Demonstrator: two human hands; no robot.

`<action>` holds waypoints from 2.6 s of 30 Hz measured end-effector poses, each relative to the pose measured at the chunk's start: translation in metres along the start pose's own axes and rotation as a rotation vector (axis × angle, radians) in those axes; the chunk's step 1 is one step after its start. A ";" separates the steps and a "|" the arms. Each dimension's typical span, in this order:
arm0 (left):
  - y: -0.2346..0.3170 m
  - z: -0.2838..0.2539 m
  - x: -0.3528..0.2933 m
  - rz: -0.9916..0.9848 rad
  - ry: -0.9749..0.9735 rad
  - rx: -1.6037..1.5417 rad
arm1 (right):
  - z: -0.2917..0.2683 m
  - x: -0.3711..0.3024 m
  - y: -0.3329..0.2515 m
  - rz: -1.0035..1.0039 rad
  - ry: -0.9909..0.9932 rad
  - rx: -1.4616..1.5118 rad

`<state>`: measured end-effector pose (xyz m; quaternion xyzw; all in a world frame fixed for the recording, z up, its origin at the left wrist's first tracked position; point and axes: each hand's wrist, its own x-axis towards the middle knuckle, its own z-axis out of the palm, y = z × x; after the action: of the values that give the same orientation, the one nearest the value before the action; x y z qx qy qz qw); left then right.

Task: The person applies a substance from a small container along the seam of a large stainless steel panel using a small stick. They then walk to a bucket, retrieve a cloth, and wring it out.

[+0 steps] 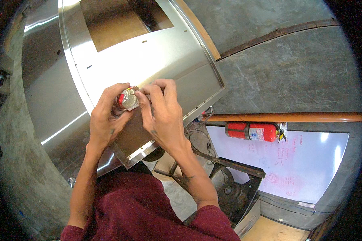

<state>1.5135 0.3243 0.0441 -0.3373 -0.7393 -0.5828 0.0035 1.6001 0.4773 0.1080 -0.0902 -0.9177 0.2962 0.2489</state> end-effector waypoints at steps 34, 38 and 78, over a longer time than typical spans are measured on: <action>-0.006 0.002 -0.005 -0.063 -0.012 0.012 | -0.147 -0.005 0.226 0.213 -0.013 -0.613; -0.008 0.006 -0.005 -0.005 0.020 0.040 | -0.148 -0.005 0.223 0.209 -0.020 -0.629; -0.005 0.004 -0.004 -0.049 0.002 0.022 | -0.147 0.000 0.209 0.236 -0.066 -0.644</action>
<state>1.5156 0.3251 0.0365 -0.3185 -0.7537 -0.5749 -0.0065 1.6790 0.7201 0.0881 -0.2600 -0.9549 0.0208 0.1419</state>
